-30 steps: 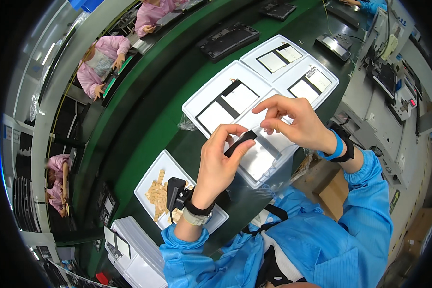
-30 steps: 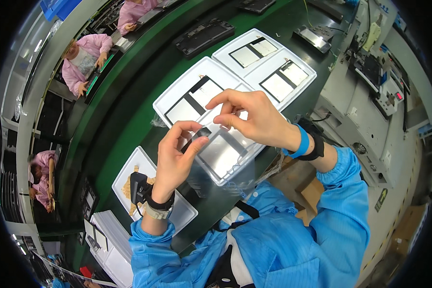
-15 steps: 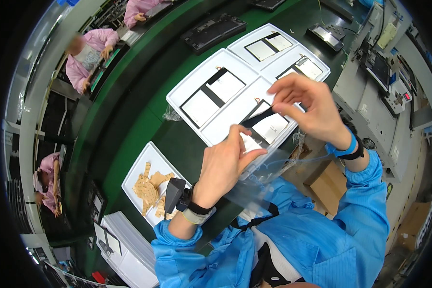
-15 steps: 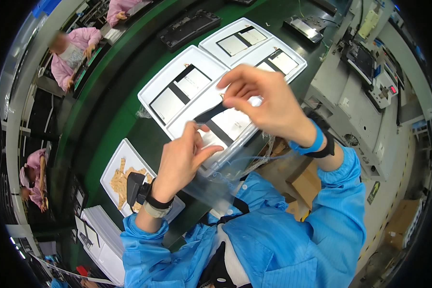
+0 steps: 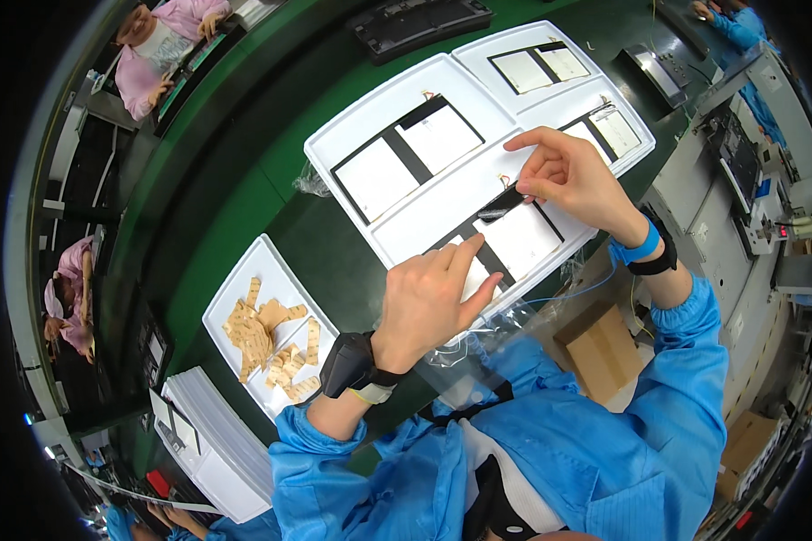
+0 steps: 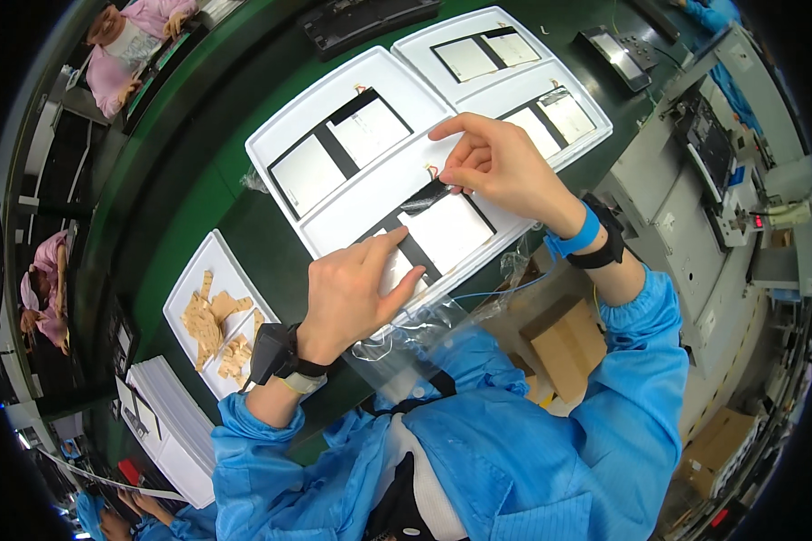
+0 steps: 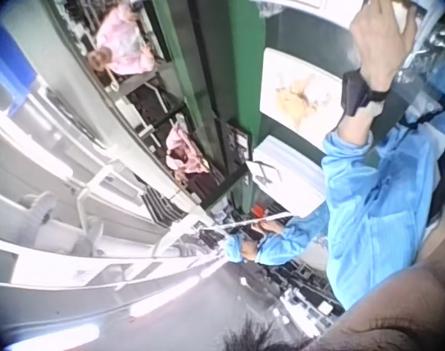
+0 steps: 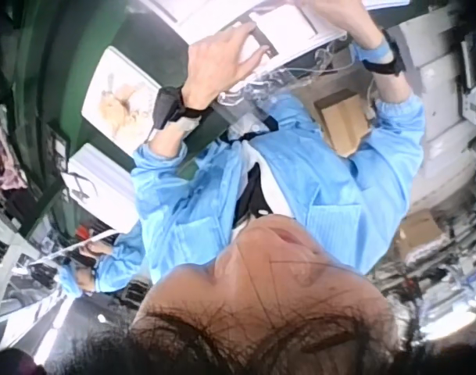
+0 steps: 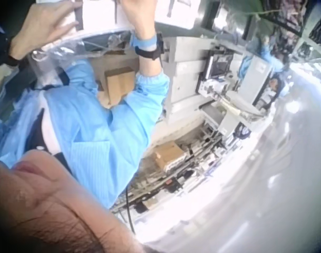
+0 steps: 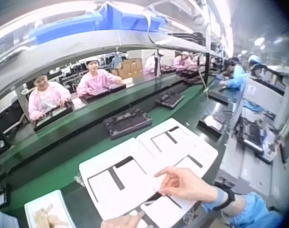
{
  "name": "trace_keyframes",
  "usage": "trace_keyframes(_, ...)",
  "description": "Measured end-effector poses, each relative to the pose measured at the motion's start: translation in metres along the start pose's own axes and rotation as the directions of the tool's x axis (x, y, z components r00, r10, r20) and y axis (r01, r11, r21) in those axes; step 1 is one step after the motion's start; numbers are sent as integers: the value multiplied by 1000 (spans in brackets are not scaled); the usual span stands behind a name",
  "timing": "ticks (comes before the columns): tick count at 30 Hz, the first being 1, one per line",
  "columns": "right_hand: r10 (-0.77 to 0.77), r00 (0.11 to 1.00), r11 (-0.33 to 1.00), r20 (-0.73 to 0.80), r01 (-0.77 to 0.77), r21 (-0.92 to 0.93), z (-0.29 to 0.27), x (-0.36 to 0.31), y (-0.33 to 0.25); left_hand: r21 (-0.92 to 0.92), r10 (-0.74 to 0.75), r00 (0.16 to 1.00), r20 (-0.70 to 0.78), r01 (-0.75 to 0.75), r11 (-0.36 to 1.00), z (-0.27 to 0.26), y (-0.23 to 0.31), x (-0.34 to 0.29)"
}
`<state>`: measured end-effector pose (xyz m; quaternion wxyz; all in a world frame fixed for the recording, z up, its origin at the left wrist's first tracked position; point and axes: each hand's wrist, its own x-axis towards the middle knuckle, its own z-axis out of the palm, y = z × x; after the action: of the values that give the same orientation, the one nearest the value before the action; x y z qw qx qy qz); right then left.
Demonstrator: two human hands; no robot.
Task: The person applies adhesive tape strips to batteries, installs the batteries into laptop chassis on a conveyor belt, and places components into white plastic trays.
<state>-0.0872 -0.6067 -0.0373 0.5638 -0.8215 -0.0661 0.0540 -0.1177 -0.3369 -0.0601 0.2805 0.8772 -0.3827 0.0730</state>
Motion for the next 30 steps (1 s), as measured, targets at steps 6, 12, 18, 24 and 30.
trace_keyframes(6,17,1000,1000,-19,-17,-2,4,0,2,-27,-37,999,24,37,999,1,-1,1)
trace_keyframes(12,-37,997,999,-64,36,-14,6,0,4,41,-15,998,61,12,999,-2,6,7)
trace_keyframes(18,11,999,961,-42,-22,-277,3,1,-6,161,23,992,124,-43,986,-1,9,9)
trace_keyframes(24,-151,974,780,-170,12,-626,7,0,-14,152,38,993,108,-55,987,0,7,6)
trace_keyframes(30,-405,875,566,265,468,-679,26,-43,1,136,5,993,121,-21,990,-1,12,3)
